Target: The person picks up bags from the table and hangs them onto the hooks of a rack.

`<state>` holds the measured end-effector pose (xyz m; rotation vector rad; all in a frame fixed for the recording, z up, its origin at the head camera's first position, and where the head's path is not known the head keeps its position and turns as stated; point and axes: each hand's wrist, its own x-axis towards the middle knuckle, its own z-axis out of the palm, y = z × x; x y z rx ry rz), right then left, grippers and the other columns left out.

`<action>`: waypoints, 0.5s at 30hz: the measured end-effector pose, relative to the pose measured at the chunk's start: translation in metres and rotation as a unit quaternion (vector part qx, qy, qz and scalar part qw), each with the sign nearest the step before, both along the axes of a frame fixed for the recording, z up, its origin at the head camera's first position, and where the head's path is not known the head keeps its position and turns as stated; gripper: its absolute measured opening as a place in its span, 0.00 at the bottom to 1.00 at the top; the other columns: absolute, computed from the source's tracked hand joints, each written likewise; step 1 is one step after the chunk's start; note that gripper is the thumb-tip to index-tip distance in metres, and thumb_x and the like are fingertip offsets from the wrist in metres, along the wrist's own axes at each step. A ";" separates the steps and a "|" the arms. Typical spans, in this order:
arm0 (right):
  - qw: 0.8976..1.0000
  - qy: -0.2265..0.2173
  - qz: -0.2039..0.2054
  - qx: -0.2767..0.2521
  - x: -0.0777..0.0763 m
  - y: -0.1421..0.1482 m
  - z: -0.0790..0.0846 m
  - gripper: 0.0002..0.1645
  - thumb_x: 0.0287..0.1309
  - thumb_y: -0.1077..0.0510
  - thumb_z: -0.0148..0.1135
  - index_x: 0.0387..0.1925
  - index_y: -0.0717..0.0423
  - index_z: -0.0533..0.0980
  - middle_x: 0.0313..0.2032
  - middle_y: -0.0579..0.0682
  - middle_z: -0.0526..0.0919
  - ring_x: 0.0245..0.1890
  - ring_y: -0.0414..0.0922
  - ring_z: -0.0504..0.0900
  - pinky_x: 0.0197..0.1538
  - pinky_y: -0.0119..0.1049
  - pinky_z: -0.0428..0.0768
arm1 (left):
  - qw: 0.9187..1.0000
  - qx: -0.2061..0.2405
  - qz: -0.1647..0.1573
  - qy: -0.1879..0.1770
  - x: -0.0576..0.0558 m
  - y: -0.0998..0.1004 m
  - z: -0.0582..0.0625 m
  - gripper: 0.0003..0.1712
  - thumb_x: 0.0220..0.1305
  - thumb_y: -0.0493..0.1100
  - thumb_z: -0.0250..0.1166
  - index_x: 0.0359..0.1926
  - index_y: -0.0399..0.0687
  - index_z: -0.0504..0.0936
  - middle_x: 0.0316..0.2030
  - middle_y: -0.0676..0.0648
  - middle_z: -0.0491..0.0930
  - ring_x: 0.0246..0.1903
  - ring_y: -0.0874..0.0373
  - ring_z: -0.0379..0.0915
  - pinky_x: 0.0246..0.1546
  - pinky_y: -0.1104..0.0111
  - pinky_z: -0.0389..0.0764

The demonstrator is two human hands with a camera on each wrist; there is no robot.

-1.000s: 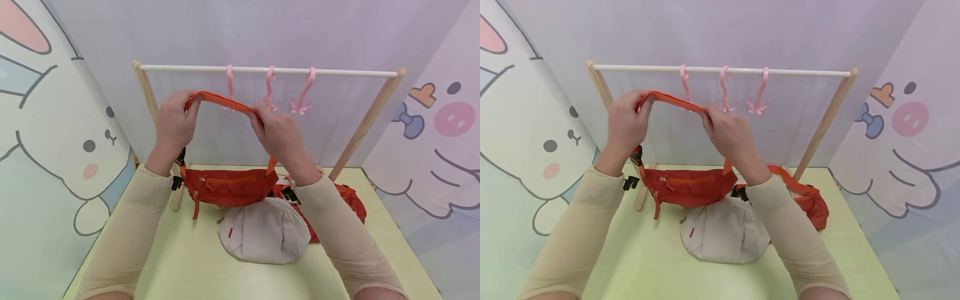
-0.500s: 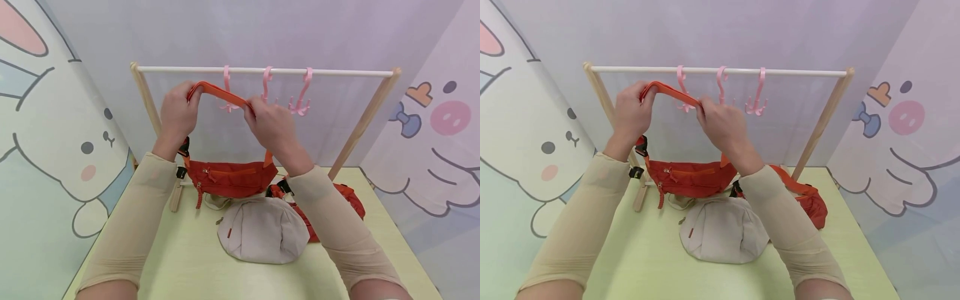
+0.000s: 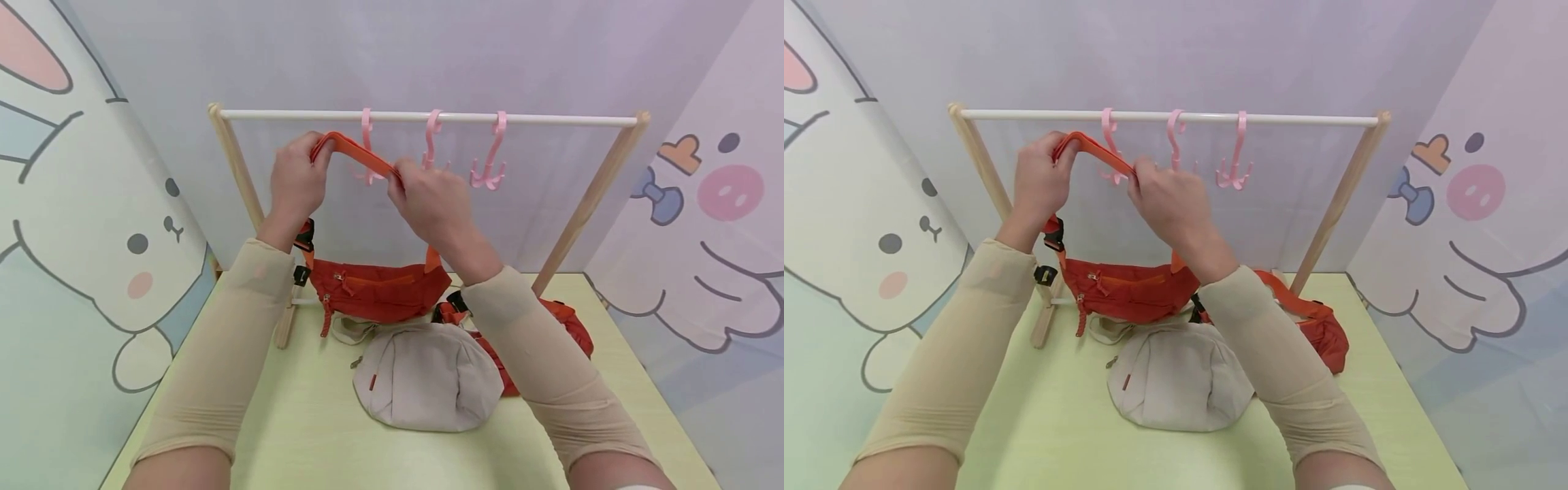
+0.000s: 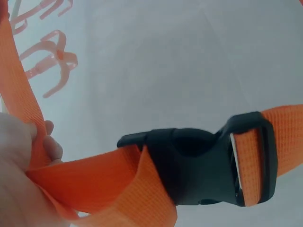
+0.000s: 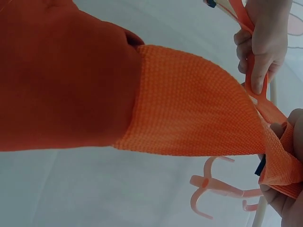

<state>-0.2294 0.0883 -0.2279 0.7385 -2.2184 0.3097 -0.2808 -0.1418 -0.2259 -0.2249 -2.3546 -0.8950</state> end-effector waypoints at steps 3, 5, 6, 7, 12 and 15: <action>1.000 0.003 0.003 0.000 -0.001 -0.001 -0.001 0.13 0.77 0.57 0.53 0.39 0.61 0.78 0.17 0.51 0.71 0.12 0.48 0.66 0.17 0.41 0.69 | 1.000 0.001 0.001 -0.010 -0.002 0.001 0.000 0.24 0.83 0.57 0.55 0.57 0.45 0.86 0.32 0.43 0.76 0.31 0.50 0.66 0.32 0.63 0.64; 1.000 0.002 0.005 0.000 -0.002 -0.002 -0.001 0.12 0.77 0.58 0.53 0.38 0.61 0.78 0.17 0.51 0.71 0.12 0.48 0.66 0.17 0.42 0.69 | 1.000 0.002 -0.001 -0.016 -0.004 0.001 -0.001 0.24 0.83 0.57 0.55 0.57 0.44 0.86 0.31 0.43 0.75 0.30 0.50 0.66 0.32 0.63 0.65; 1.000 0.001 0.005 0.001 -0.003 -0.002 -0.002 0.13 0.77 0.57 0.53 0.38 0.61 0.78 0.17 0.51 0.71 0.13 0.49 0.66 0.17 0.42 0.69 | 1.000 0.002 -0.001 -0.021 -0.005 0.001 -0.001 0.24 0.83 0.57 0.55 0.57 0.44 0.86 0.31 0.43 0.75 0.31 0.50 0.66 0.32 0.63 0.65; 1.000 0.000 0.004 0.003 -0.003 -0.002 -0.002 0.13 0.77 0.57 0.53 0.38 0.61 0.78 0.17 0.51 0.71 0.13 0.48 0.66 0.17 0.42 0.70 | 1.000 0.002 -0.001 -0.026 -0.006 0.002 -0.001 0.24 0.83 0.57 0.55 0.58 0.44 0.86 0.31 0.43 0.75 0.31 0.49 0.66 0.32 0.62 0.65; 1.000 -0.010 -0.009 0.015 -0.005 -0.001 -0.005 0.12 0.77 0.57 0.53 0.39 0.61 0.77 0.17 0.51 0.71 0.13 0.48 0.67 0.18 0.43 0.72 | 0.999 -0.001 -0.002 -0.053 -0.009 0.002 -0.006 0.25 0.82 0.58 0.54 0.59 0.45 0.85 0.34 0.43 0.77 0.33 0.49 0.67 0.34 0.62 0.68; 0.999 -0.020 -0.015 0.024 -0.007 -0.001 -0.008 0.12 0.77 0.56 0.54 0.40 0.61 0.77 0.18 0.51 0.72 0.13 0.48 0.67 0.19 0.42 0.74 | 0.998 -0.003 -0.003 -0.064 -0.010 0.001 -0.010 0.25 0.82 0.58 0.54 0.59 0.46 0.85 0.35 0.43 0.77 0.34 0.49 0.68 0.35 0.62 0.68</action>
